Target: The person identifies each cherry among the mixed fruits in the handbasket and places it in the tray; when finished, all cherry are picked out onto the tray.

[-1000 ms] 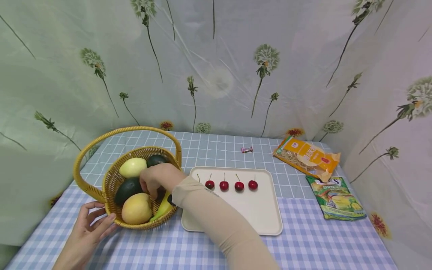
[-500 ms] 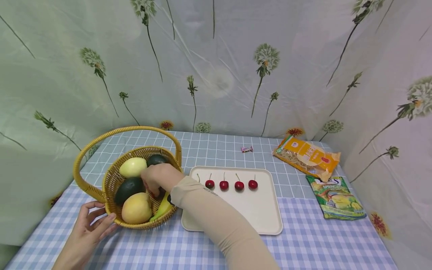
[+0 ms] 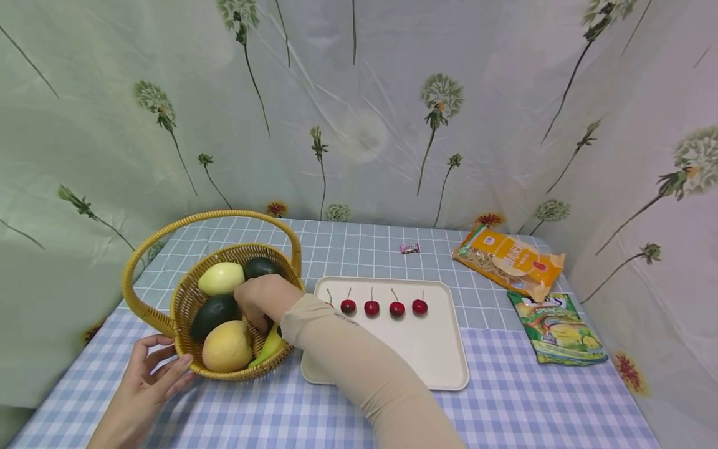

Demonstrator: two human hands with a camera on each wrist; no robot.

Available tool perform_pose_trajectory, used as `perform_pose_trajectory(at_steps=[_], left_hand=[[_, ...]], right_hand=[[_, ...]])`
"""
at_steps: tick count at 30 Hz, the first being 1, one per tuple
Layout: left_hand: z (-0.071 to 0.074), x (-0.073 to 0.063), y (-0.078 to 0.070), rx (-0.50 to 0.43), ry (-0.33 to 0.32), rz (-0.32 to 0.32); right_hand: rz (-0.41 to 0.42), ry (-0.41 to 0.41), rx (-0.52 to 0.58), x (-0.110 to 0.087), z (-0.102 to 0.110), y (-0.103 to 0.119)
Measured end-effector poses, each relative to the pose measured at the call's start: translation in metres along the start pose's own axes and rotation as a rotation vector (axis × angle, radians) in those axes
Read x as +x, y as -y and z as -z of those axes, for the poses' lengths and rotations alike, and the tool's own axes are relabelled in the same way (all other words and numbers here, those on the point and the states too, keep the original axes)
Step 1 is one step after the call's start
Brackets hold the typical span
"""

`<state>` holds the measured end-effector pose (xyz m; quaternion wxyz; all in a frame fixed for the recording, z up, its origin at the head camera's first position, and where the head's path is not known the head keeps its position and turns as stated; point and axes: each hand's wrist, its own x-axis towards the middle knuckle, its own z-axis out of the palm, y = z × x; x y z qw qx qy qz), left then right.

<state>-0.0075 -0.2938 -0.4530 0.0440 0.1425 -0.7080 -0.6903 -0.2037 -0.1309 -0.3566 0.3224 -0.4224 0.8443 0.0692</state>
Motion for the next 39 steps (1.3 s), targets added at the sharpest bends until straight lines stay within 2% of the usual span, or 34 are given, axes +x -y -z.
perform_pose_trajectory(at_steps=[7,15,20,25,31,39], left_hand=[[0.000,0.000,0.001,-0.004,0.001,-0.019],[-0.001,0.001,0.001,-0.001,0.010,-0.023],[-0.002,0.001,0.001,0.018,0.005,-0.017],[-0.001,0.002,0.002,0.025,0.003,-0.024],[0.001,0.002,0.003,0.022,0.007,-0.023],[0.000,0.003,0.002,0.041,0.011,-0.008]], right_hand=[[0.070,-0.062,0.034,-0.005,0.001,-0.004],[0.176,-0.212,0.047,-0.026,0.003,-0.018],[0.262,-0.277,0.135,-0.049,0.000,-0.033],[0.335,-0.349,0.252,-0.083,-0.007,-0.054],[0.295,-0.386,0.380,-0.121,-0.023,-0.092],[0.147,-0.481,0.519,-0.170,-0.065,-0.151]])
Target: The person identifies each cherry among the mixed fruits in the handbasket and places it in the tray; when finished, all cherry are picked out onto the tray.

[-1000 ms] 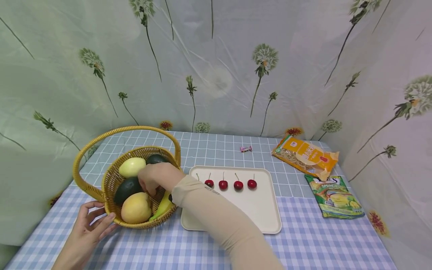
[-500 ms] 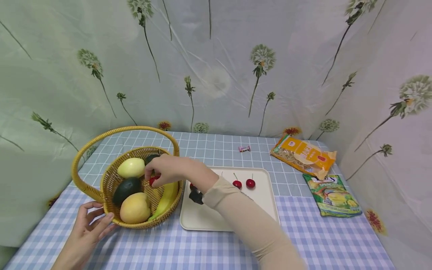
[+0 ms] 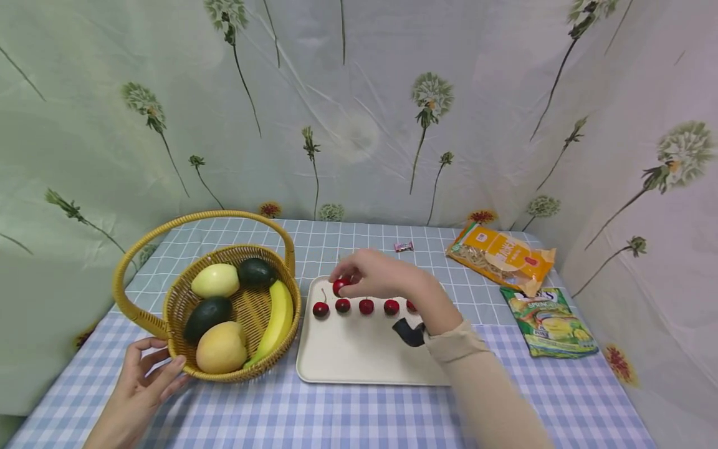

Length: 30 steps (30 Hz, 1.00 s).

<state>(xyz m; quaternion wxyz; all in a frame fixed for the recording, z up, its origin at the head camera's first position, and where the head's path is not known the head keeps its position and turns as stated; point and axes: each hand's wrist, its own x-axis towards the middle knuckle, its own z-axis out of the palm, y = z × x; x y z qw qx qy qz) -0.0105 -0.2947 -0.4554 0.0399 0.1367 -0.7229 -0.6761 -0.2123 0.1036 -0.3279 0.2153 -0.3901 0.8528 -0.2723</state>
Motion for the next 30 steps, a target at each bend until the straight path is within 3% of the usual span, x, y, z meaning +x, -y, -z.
perform_pose_trajectory(at_steps=[7,14,21,30], left_hand=[[-0.001,0.001,-0.001,0.033,-0.006,0.022],[-0.002,0.001,-0.002,0.049,-0.020,0.025],[-0.002,0.001,-0.001,0.051,-0.024,0.034],[-0.002,0.000,0.000,0.034,-0.024,0.002]], right_hand=[[-0.153,-0.097,0.030,-0.052,0.002,-0.058],[-0.246,-0.140,0.052,-0.091,-0.003,-0.103],[-0.313,-0.162,0.064,-0.105,-0.010,-0.127],[-0.355,-0.158,0.114,-0.107,-0.018,-0.135]])
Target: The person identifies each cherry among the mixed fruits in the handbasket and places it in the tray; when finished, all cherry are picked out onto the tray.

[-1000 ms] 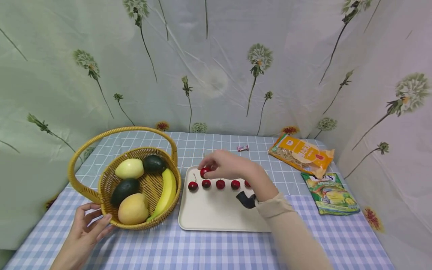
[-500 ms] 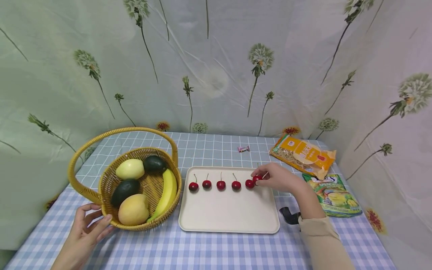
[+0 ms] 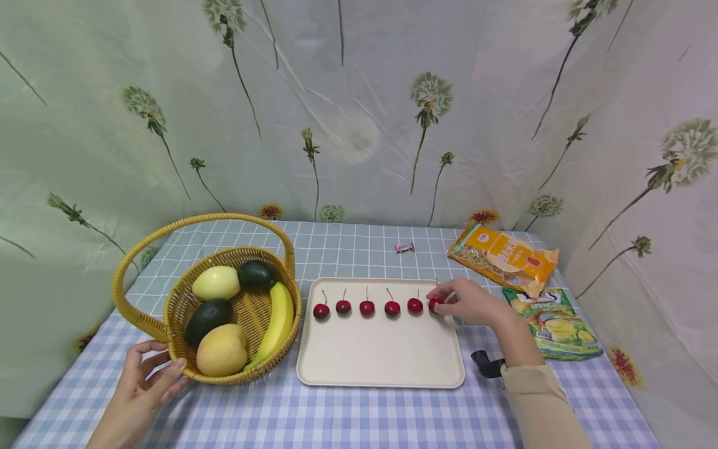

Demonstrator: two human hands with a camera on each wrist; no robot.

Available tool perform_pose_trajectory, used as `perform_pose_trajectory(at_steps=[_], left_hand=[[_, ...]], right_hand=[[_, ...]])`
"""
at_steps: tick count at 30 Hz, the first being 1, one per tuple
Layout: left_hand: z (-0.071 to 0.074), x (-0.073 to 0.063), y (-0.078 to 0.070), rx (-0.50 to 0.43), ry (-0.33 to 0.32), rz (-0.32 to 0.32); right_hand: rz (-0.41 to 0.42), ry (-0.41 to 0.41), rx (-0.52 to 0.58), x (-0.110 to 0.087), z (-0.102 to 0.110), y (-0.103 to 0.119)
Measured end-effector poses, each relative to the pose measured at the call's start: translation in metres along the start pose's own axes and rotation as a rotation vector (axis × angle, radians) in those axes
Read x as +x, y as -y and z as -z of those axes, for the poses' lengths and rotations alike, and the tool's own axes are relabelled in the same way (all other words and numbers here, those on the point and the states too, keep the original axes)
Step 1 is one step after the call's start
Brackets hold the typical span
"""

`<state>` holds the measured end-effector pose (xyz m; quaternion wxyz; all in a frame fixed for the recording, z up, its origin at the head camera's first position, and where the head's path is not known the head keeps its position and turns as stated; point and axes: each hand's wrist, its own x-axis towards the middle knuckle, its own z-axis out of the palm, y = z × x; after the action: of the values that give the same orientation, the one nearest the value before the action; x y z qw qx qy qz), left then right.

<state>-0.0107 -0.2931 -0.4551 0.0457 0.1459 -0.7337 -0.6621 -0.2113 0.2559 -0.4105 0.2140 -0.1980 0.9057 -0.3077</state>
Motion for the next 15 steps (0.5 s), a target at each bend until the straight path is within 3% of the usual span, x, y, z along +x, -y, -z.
perform_pose_trajectory(at_steps=[11,15], left_hand=[[-0.0004,0.0001,-0.0024,0.011,0.008,0.021],[-0.0014,-0.0029,-0.0027,0.069,-0.012,-0.017]], right_hand=[[0.013,0.025,-0.023,0.0036,-0.0039,0.0037],[0.006,0.023,-0.045,0.0027,-0.0040,0.0064]])
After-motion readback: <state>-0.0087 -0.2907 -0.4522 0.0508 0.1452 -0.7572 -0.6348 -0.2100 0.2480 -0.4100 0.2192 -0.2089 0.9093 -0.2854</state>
